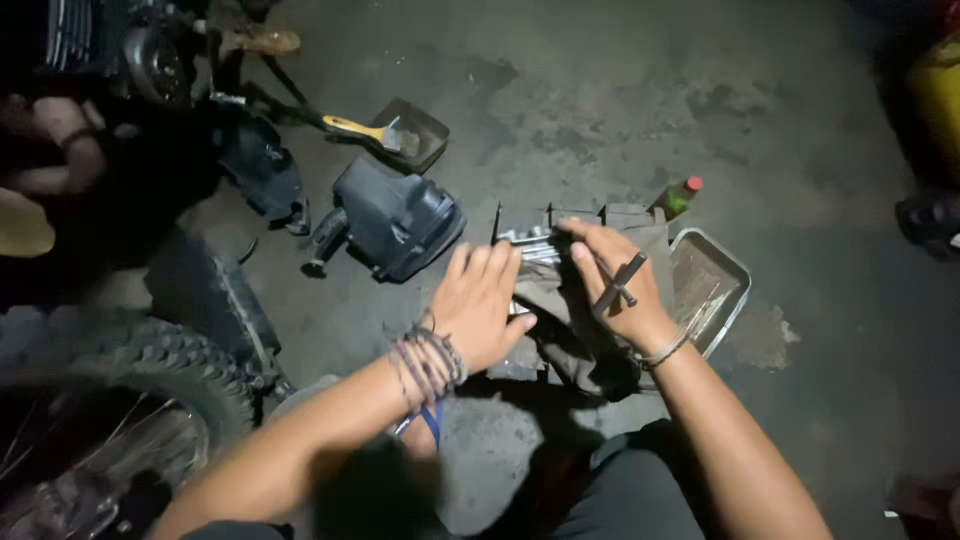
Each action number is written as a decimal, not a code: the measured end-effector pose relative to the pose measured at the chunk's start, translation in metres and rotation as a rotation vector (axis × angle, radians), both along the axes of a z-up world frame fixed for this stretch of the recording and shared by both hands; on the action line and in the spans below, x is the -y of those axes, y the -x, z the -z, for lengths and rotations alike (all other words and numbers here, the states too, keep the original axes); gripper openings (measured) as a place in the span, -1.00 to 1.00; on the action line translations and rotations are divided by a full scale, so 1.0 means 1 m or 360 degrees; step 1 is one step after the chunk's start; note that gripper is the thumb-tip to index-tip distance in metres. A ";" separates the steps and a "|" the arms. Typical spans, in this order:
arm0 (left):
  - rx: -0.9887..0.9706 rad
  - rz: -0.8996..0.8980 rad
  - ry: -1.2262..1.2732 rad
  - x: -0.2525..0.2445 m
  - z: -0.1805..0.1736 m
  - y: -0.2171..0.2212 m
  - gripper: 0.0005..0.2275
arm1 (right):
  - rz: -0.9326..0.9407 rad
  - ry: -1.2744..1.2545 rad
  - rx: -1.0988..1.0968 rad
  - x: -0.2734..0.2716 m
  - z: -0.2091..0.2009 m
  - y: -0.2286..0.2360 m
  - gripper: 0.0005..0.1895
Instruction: The person cleans and reassembles a motorcycle engine component, using a cloth to wipe internal surfaces and a small metal rod to probe holes.
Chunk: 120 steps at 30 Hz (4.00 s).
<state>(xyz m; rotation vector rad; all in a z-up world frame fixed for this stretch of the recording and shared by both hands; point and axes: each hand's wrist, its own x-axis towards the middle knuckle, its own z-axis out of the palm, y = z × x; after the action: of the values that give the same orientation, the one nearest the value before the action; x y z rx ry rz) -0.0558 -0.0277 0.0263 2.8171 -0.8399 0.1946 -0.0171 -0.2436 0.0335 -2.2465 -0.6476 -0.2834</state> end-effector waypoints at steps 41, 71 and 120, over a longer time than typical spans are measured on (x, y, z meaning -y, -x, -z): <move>-0.0107 -0.0496 0.0295 -0.014 0.051 -0.093 -0.72 | 0.0180 0.0541 0.0096 -0.003 0.014 -0.002 -0.74; 0.0148 -0.0133 0.0288 -0.013 0.053 -0.104 -0.89 | 0.0185 0.0619 0.0248 -0.011 0.010 -0.001 -0.76; -0.0983 -0.0757 0.1114 -0.021 0.030 -0.088 -0.28 | 0.0009 -0.0031 0.0128 0.003 0.001 -0.001 -0.74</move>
<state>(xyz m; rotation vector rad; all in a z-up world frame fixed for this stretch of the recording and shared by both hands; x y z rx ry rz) 0.0320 -0.0069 -0.0035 2.1439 0.0519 -0.2613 -0.0161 -0.2467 0.0326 -2.2280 -0.6781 -0.3827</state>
